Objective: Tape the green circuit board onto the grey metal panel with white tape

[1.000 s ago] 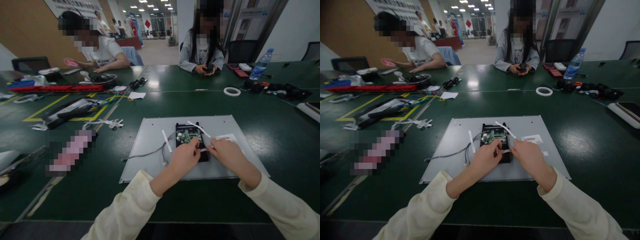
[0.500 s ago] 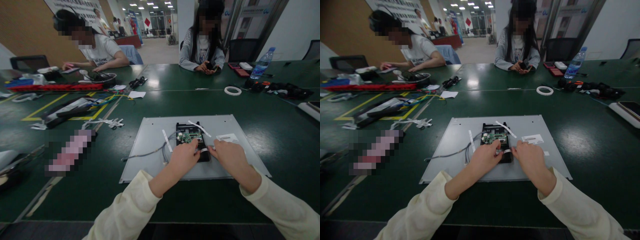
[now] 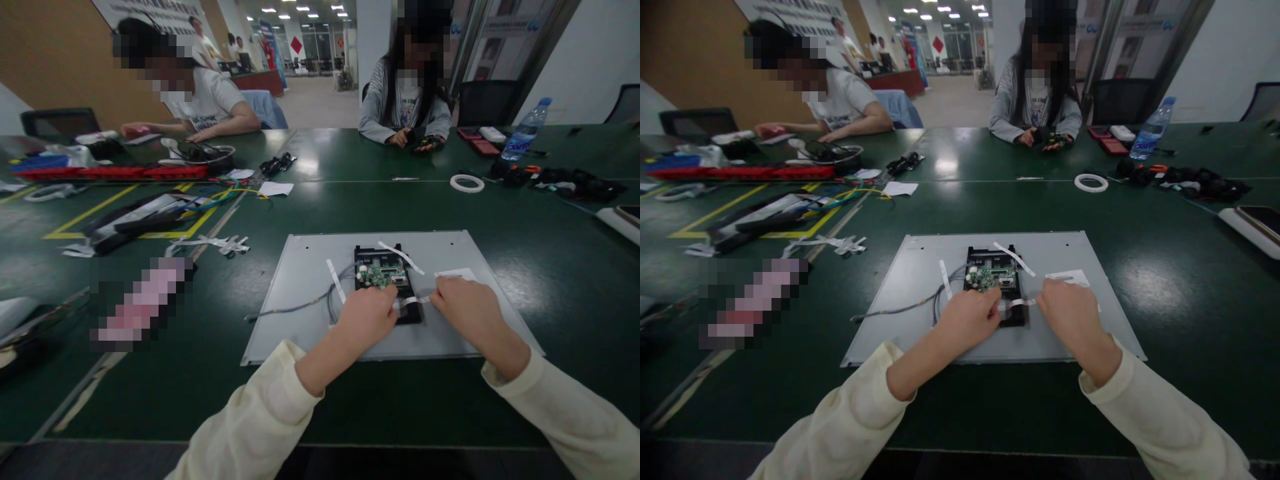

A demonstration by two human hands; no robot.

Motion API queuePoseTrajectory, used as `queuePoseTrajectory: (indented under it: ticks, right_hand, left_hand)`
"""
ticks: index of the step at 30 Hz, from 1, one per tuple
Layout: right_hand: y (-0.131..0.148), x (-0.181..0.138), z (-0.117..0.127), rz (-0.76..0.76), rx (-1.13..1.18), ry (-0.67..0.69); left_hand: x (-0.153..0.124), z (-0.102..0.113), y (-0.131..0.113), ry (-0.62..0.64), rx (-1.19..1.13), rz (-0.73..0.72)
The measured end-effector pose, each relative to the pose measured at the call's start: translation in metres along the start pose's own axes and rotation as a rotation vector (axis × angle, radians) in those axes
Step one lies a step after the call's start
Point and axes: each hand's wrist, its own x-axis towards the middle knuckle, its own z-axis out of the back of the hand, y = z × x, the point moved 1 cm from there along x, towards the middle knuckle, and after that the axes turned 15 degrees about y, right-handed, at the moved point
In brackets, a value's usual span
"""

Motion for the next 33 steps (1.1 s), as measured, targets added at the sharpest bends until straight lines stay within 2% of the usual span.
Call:
queuePoseTrajectory:
  ticks: [2, 6, 9, 16, 33]
  right_hand:
    - [0.0, 0.003, 0.002, 0.085, 0.079, -0.086]
    - [0.006, 0.006, 0.004, 0.479, 0.282, -0.298]
    - [0.01, 0.007, 0.001, 0.656, 0.302, -0.295]
    - [0.014, 0.009, -0.008, 0.716, 0.22, -0.085]
    - [0.018, 0.012, -0.013, 0.699, 0.207, -0.053]
  left_hand:
    - [0.0, 0.0, 0.0, -0.006, 0.002, 0.0]
    - [-0.002, 0.0, -0.002, -0.027, -0.02, 0.018]
    - [-0.004, 0.001, -0.004, -0.071, -0.061, 0.012]
    - [-0.009, 0.002, -0.006, -0.21, -0.097, -0.083]
    - [-0.013, -0.001, -0.008, -0.225, -0.023, -0.218]
